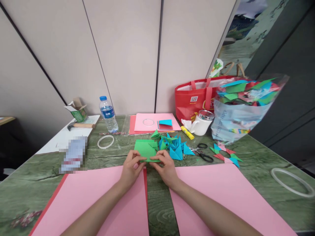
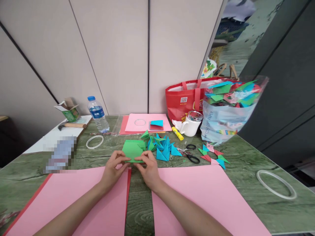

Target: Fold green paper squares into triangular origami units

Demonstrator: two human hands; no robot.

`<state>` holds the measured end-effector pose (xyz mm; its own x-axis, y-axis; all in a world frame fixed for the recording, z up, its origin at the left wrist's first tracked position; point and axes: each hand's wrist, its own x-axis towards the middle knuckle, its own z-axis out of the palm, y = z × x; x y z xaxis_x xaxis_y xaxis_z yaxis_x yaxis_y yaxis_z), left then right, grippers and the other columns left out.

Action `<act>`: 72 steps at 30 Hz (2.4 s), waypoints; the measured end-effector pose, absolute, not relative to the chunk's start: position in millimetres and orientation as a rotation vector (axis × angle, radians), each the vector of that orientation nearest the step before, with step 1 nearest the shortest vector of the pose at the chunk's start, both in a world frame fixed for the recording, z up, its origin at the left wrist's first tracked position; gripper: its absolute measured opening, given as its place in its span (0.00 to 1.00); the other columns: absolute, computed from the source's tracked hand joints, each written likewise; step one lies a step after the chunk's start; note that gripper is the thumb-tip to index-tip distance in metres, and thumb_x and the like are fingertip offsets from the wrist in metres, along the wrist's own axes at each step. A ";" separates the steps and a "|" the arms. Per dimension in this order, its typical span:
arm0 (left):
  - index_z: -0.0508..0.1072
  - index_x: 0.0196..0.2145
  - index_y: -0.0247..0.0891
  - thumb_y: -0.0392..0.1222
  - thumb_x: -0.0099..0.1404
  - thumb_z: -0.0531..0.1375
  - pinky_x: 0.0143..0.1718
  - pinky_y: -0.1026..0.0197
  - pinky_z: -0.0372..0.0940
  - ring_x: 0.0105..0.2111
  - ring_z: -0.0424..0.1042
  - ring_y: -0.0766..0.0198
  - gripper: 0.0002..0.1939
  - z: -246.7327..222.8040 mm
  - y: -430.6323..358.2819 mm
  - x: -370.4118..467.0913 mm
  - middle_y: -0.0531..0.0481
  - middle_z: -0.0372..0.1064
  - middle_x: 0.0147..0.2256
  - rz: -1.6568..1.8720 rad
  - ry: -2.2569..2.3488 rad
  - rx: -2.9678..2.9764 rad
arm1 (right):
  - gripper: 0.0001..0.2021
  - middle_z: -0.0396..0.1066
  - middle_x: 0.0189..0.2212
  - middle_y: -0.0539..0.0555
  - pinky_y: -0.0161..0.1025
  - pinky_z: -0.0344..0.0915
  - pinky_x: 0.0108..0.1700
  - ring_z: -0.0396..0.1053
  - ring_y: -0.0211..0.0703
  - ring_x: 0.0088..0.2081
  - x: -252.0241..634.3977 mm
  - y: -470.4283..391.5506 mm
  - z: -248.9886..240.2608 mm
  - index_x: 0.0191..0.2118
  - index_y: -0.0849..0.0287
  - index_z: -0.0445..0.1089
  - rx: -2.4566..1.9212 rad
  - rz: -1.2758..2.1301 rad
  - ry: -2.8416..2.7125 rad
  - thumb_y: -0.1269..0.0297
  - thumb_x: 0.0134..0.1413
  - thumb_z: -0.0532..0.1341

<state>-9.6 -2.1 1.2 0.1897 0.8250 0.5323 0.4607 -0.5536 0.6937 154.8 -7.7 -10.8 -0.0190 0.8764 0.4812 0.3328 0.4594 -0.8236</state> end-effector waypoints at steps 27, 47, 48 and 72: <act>0.61 0.39 0.32 0.47 0.50 0.62 0.25 0.59 0.68 0.22 0.74 0.57 0.22 4.5 2.4 -6.4 0.46 0.73 0.20 0.812 1.061 1.183 | 0.19 0.68 0.19 0.45 0.34 0.66 0.21 0.68 0.36 0.18 157.7 8.5 -19.7 0.30 0.60 0.64 -1.060 1.476 -1.168 0.54 0.32 0.66; 0.58 0.35 0.37 0.47 0.53 0.58 0.16 0.64 0.64 0.15 0.70 0.62 0.16 5.2 -5.9 1.9 0.61 0.62 0.14 1.039 1.133 1.284 | 0.16 0.68 0.18 0.47 0.33 0.65 0.23 0.69 0.36 0.20 161.4 7.2 -17.1 0.25 0.62 0.64 -1.034 1.540 -1.384 0.55 0.33 0.66; 0.58 0.31 0.37 0.47 0.53 0.58 0.16 0.64 0.64 0.15 0.70 0.62 0.14 4.6 -5.9 1.5 0.60 0.63 0.14 1.031 1.133 1.282 | 0.16 0.68 0.17 0.47 0.33 0.65 0.22 0.68 0.36 0.19 161.3 6.9 -17.2 0.25 0.62 0.63 -1.034 1.536 -1.396 0.55 0.34 0.65; 0.62 0.32 0.37 0.47 0.50 0.62 0.13 0.72 0.49 0.11 0.54 0.75 0.16 7.2 -4.9 -0.5 0.61 0.57 0.14 1.036 1.062 1.171 | 0.14 0.64 0.18 0.46 0.33 0.59 0.26 0.62 0.34 0.21 159.2 -3.7 -8.5 0.25 0.60 0.64 -0.958 1.371 -1.551 0.54 0.37 0.64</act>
